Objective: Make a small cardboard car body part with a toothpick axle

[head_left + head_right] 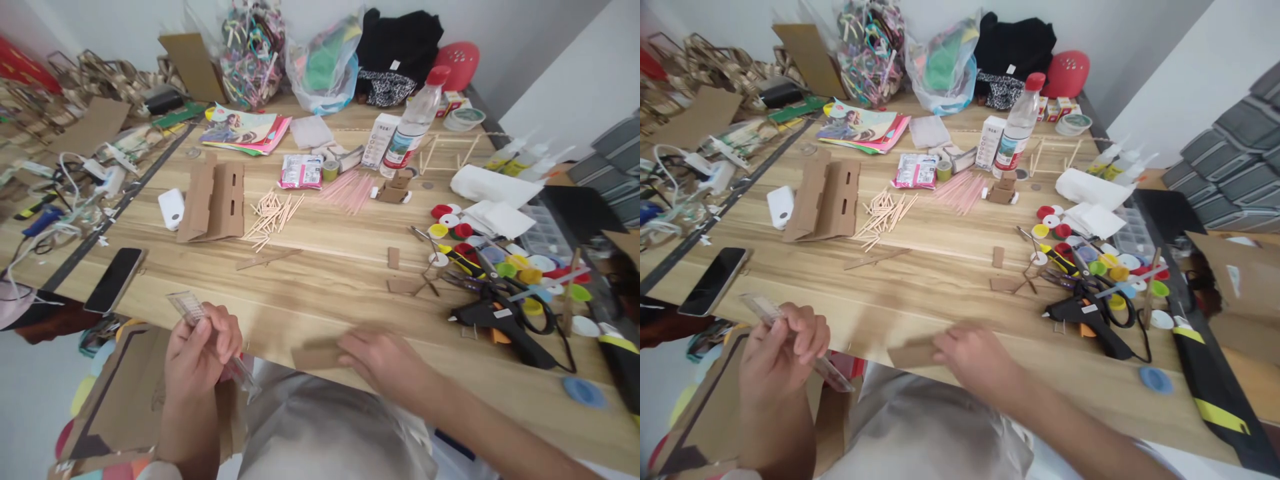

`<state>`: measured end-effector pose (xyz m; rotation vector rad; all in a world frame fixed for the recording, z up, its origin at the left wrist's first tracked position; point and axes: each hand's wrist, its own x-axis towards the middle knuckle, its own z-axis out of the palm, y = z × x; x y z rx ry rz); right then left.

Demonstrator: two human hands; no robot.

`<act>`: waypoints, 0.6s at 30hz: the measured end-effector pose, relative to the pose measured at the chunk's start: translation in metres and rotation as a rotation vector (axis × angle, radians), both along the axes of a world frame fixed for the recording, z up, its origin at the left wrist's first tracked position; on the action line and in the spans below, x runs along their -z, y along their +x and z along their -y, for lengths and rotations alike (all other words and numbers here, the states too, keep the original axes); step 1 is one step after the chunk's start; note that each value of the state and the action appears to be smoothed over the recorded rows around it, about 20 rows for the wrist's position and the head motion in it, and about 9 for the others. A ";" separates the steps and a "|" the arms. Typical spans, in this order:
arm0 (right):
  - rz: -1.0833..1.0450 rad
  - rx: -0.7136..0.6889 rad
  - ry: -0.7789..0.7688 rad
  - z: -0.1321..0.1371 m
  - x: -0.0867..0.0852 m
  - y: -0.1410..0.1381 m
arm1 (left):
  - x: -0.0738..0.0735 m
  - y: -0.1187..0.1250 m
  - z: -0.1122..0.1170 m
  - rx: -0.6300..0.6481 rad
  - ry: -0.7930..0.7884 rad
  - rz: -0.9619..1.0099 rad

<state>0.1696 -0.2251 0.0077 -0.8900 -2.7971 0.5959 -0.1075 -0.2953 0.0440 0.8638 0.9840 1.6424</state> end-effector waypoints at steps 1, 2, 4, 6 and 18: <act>0.064 0.027 -0.040 -0.019 -0.002 -0.012 | 0.000 -0.001 0.001 0.006 -0.002 0.008; 0.144 0.096 -0.035 -0.038 -0.005 -0.021 | 0.001 -0.003 0.003 0.010 -0.005 0.017; 0.284 0.276 0.070 -0.071 -0.013 -0.034 | 0.003 -0.005 0.006 0.009 -0.005 0.032; 0.283 0.380 0.133 -0.089 -0.019 -0.039 | 0.005 -0.007 0.009 0.011 0.011 0.040; 0.228 0.358 0.217 -0.108 -0.017 -0.034 | 0.009 -0.008 -0.002 0.134 0.058 0.097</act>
